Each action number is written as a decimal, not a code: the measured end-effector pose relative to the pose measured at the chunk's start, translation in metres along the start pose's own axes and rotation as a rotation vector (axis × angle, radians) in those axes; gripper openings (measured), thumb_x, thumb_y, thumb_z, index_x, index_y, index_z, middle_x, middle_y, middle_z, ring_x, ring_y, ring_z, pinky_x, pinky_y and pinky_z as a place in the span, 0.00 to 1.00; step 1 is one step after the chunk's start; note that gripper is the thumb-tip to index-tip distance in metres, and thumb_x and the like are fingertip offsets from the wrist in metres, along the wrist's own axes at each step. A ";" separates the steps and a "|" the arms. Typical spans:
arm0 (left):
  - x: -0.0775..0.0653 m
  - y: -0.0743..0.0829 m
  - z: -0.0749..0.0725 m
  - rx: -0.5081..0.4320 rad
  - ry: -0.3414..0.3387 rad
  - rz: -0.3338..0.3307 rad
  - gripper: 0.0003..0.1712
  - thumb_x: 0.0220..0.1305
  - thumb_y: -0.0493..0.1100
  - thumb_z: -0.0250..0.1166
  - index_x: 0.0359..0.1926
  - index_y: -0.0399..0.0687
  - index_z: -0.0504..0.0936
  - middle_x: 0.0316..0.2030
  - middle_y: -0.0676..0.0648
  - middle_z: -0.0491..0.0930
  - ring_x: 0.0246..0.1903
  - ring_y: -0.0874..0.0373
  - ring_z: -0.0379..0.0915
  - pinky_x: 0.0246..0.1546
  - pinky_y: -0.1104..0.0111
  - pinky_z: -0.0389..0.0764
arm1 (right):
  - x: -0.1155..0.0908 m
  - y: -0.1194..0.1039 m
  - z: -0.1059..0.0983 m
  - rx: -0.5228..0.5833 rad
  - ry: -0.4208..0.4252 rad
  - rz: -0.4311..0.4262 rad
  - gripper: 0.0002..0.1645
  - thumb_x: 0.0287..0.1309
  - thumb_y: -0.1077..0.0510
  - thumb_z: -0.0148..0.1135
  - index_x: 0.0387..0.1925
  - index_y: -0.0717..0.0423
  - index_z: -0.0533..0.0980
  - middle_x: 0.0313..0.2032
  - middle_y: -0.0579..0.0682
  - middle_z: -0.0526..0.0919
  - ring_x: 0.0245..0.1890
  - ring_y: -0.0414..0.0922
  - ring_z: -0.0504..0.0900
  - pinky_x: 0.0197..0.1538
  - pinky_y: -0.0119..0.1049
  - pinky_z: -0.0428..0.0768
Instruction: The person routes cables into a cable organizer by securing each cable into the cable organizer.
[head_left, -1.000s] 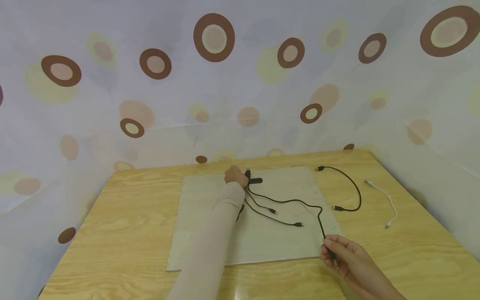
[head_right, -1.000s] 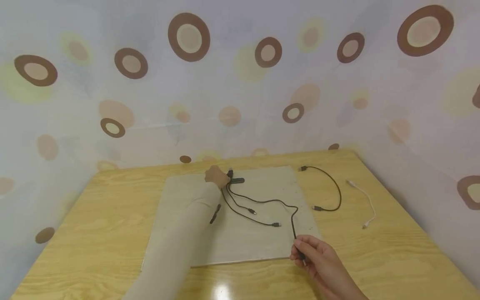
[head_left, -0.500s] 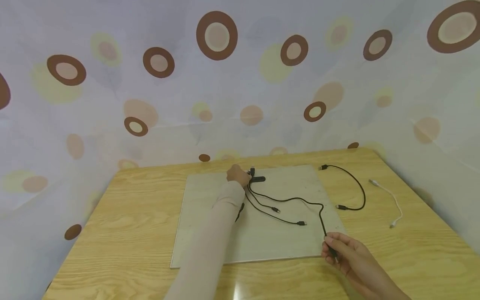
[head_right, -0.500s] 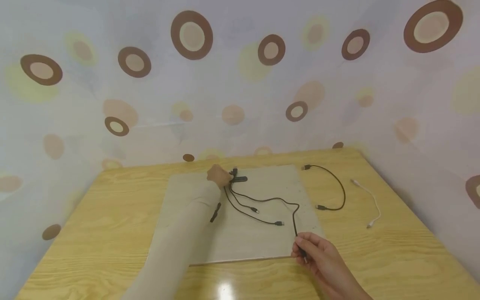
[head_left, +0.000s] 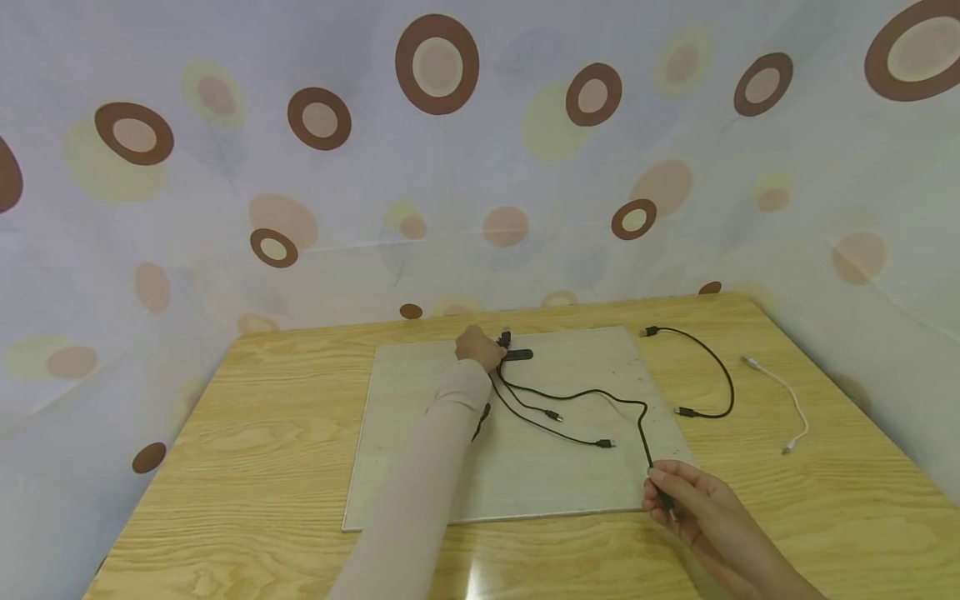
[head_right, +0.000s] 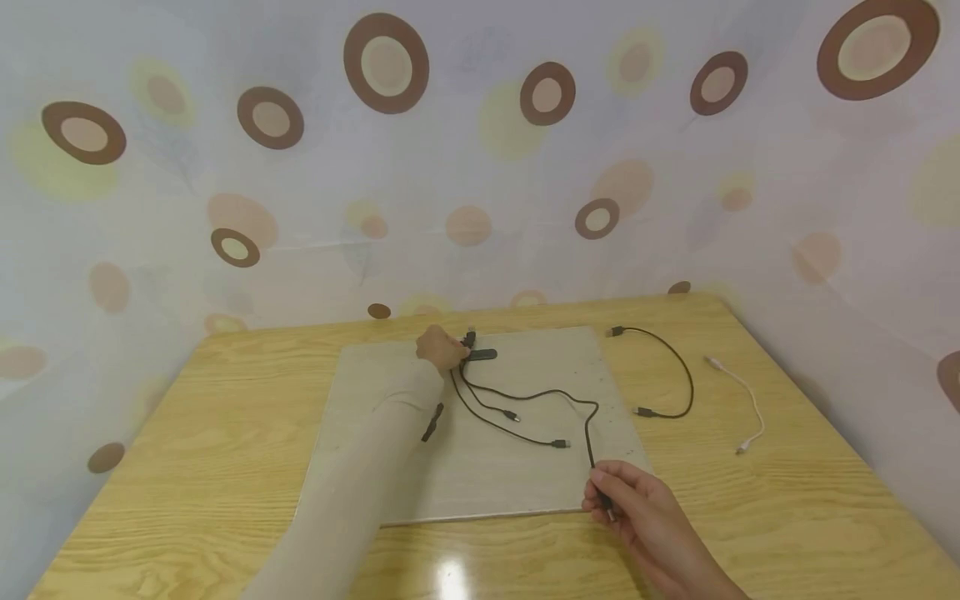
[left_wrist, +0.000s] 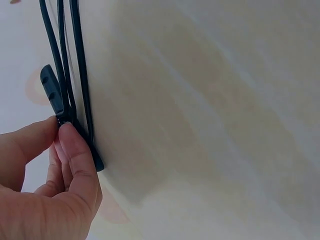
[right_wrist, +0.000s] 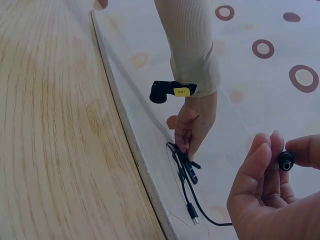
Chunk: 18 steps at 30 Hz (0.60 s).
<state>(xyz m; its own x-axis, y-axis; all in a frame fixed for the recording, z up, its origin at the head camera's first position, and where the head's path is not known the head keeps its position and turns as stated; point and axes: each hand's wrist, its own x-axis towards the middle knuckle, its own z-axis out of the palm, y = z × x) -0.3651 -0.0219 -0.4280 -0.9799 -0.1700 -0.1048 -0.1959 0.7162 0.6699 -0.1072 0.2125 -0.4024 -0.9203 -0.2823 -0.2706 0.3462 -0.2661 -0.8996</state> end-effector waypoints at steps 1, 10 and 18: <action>0.000 0.000 0.000 0.005 -0.004 -0.001 0.14 0.48 0.43 0.68 0.34 0.38 0.79 0.28 0.43 0.79 0.28 0.50 0.76 0.22 0.65 0.77 | 0.000 0.000 0.000 0.000 0.001 -0.001 0.08 0.63 0.55 0.48 0.37 0.51 0.72 0.32 0.43 0.77 0.32 0.36 0.76 0.40 0.28 0.76; 0.001 0.000 -0.002 0.010 -0.019 -0.043 0.15 0.50 0.44 0.67 0.36 0.39 0.78 0.31 0.43 0.79 0.30 0.50 0.76 0.22 0.65 0.76 | 0.001 0.000 0.000 -0.004 -0.011 -0.010 0.08 0.63 0.55 0.47 0.38 0.51 0.72 0.32 0.43 0.77 0.33 0.37 0.76 0.41 0.29 0.76; 0.002 0.000 0.001 -0.031 -0.006 -0.043 0.14 0.49 0.42 0.67 0.36 0.39 0.77 0.30 0.43 0.78 0.30 0.49 0.76 0.24 0.64 0.77 | 0.004 -0.003 0.003 -0.036 0.000 -0.012 0.09 0.63 0.54 0.48 0.38 0.53 0.72 0.32 0.43 0.76 0.33 0.37 0.75 0.42 0.30 0.76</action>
<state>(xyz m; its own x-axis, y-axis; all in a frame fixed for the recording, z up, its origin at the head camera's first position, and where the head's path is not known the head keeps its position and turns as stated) -0.3672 -0.0216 -0.4288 -0.9708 -0.1961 -0.1380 -0.2365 0.6870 0.6871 -0.1115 0.2098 -0.3999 -0.9245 -0.2791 -0.2598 0.3284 -0.2366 -0.9144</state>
